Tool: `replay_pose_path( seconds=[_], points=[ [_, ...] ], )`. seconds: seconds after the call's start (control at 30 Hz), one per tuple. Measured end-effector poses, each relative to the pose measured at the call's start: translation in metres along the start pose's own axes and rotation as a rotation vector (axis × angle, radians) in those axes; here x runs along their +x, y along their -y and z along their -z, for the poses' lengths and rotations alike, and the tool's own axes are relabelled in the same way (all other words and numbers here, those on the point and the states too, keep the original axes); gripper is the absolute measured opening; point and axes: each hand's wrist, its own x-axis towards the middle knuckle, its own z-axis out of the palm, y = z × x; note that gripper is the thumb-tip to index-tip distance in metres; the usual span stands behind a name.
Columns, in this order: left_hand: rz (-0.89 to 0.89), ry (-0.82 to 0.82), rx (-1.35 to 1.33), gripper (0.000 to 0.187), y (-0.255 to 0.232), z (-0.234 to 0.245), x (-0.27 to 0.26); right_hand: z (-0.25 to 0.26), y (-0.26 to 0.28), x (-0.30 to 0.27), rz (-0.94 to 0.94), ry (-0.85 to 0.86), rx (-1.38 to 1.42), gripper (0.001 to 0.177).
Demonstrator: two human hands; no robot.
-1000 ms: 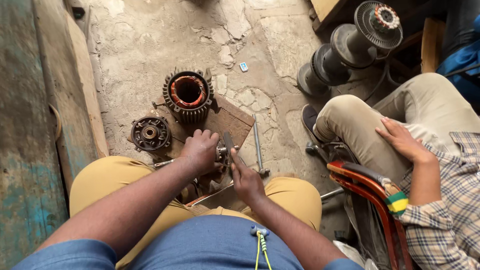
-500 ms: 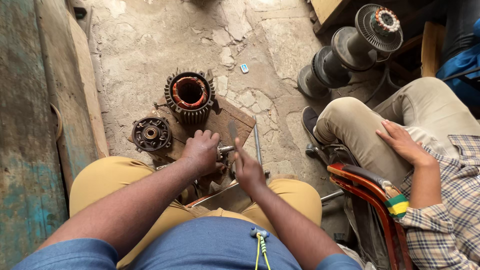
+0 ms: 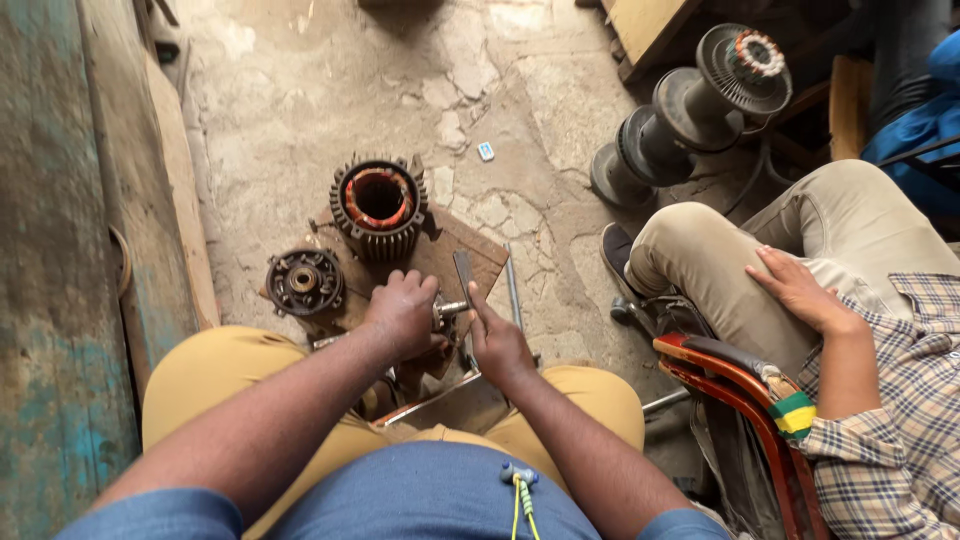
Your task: The person sits on the floor and uses a flat metal bar to pry or adjust a small cylindrical motor component resting on a wooden board. The person repeatedly repositions the bar and rotates the component while applying pressure.
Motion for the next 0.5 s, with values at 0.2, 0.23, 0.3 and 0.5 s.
replay_pose_path(
  seconds=[0.2, 0.23, 0.3, 0.5],
  points=[
    [-0.004, -0.024, -0.021, 0.081, 0.001, -0.005, -0.003, -0.008, -0.005, -0.042, -0.058, 0.109, -0.064, 0.053],
    [0.007, -0.011, -0.035, 0.08, 0.0, -0.007, -0.004, -0.01, -0.012, -0.048, -0.036, 0.081, -0.032, 0.053],
    [0.019, -0.019, -0.042, 0.08, 0.002, -0.003, 0.002, -0.011, -0.028, -0.038, 0.032, -0.009, 0.031, 0.054],
    [0.021, -0.038, 0.002, 0.088, -0.001, 0.004, -0.002, 0.007, -0.068, -0.01, 0.127, -0.207, 0.085, 0.046]
  ],
)
